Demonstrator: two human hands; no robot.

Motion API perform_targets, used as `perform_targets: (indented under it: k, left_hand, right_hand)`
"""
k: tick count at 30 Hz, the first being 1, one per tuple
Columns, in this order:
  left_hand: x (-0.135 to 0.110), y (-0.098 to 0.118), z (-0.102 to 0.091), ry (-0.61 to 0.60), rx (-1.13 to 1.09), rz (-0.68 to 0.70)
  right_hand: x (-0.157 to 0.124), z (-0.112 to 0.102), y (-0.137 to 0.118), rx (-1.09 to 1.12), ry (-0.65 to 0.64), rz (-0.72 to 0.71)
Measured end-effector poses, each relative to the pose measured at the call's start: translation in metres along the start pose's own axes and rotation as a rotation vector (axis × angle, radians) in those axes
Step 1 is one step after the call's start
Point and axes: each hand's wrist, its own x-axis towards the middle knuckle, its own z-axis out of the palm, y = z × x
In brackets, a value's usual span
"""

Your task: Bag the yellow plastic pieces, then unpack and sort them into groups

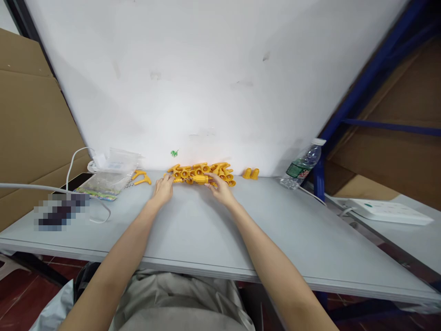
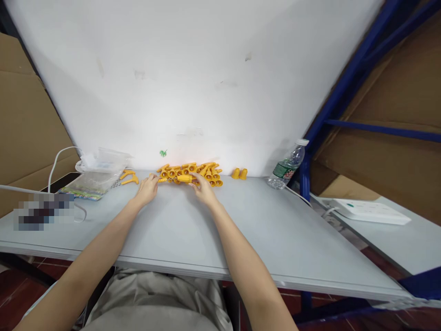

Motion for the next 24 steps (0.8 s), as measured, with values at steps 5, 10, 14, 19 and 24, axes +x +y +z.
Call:
perform_targets:
  k: [5, 10, 14, 19, 24]
  left_hand:
    - [0.0, -0.001, 0.003, -0.001, -0.028, 0.031]
    - [0.0, 0.001, 0.006, 0.008, -0.069, 0.089]
    - [0.0, 0.003, 0.007, 0.051, -0.137, 0.167]
    - [0.0, 0.003, 0.009, 0.207, -0.293, 0.132]
    - [0.0, 0.001, 0.009, 0.134, -0.292, 0.036]
  right_hand:
    - [0.0, -0.003, 0.0, -0.013, 0.004, -0.003]
    - [0.0, -0.002, -0.005, -0.016, -0.016, -0.004]
    - [0.0, 0.003, -0.011, 0.038, -0.059, -0.01]
    - [-0.001, 0.003, -0.017, 0.051, -0.044, 0.0]
    - [0.0, 0.002, -0.019, 0.068, -0.045, 0.014]
